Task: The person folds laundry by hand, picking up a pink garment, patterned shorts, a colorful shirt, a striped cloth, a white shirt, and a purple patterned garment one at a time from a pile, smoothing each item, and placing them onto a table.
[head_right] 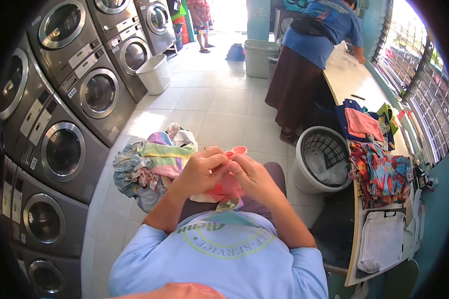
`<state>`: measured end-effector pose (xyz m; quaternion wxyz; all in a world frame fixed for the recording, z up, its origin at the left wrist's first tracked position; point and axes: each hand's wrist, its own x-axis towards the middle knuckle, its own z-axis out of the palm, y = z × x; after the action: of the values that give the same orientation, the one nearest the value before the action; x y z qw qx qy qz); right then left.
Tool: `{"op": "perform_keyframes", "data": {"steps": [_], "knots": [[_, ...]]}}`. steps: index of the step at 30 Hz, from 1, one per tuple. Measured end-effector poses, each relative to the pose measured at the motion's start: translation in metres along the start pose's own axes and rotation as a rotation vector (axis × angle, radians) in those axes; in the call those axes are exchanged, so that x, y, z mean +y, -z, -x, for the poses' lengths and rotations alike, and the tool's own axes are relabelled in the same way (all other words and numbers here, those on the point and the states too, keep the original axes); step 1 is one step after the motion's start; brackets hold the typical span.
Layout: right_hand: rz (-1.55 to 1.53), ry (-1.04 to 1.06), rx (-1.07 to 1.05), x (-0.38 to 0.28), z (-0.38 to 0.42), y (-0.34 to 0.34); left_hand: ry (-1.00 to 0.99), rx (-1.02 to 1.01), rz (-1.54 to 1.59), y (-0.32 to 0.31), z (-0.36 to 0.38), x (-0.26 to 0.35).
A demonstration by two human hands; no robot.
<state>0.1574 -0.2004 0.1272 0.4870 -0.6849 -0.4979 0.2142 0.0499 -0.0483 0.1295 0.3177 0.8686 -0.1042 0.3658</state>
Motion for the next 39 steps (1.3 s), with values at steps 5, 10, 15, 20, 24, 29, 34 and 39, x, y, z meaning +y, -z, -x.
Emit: {"op": "perform_keyframes", "data": {"steps": [5, 10, 15, 20, 24, 29, 34, 39], "knots": [[0.598, 0.296, 0.032, 0.026, -0.010, 0.006, 0.101, 0.220, 0.156, 0.044, 0.000, 0.010], [0.343, 0.397, 0.411, 0.021, -0.018, 0.017, 0.246, 0.536, 0.376, 0.062, 0.015, -0.012], [-0.077, 0.230, 0.239, 0.029, -0.015, 0.053, 0.406, 0.336, 0.588, 0.072, 0.024, -0.020], [-0.191, 0.224, 0.287, 0.015, -0.009, 0.078, 0.352, 0.387, 1.002, 0.053, 0.025, -0.041], [0.032, 0.189, 0.375, 0.053, -0.022, 0.100, 0.577, 0.282, 0.841, 0.016, 0.017, -0.075], [0.173, 0.157, 0.546, 0.073, -0.018, 0.111, 0.566, 0.284, 0.806, -0.041, 0.007, -0.112], [-0.363, 0.027, 0.435, 0.097, 0.024, 0.123, 0.694, 0.045, 0.755, -0.061, 0.018, -0.090], [-0.322, -0.417, -0.082, 0.128, 0.094, 0.130, 1.010, -0.758, 0.795, -0.072, 0.081, -0.088]]}}
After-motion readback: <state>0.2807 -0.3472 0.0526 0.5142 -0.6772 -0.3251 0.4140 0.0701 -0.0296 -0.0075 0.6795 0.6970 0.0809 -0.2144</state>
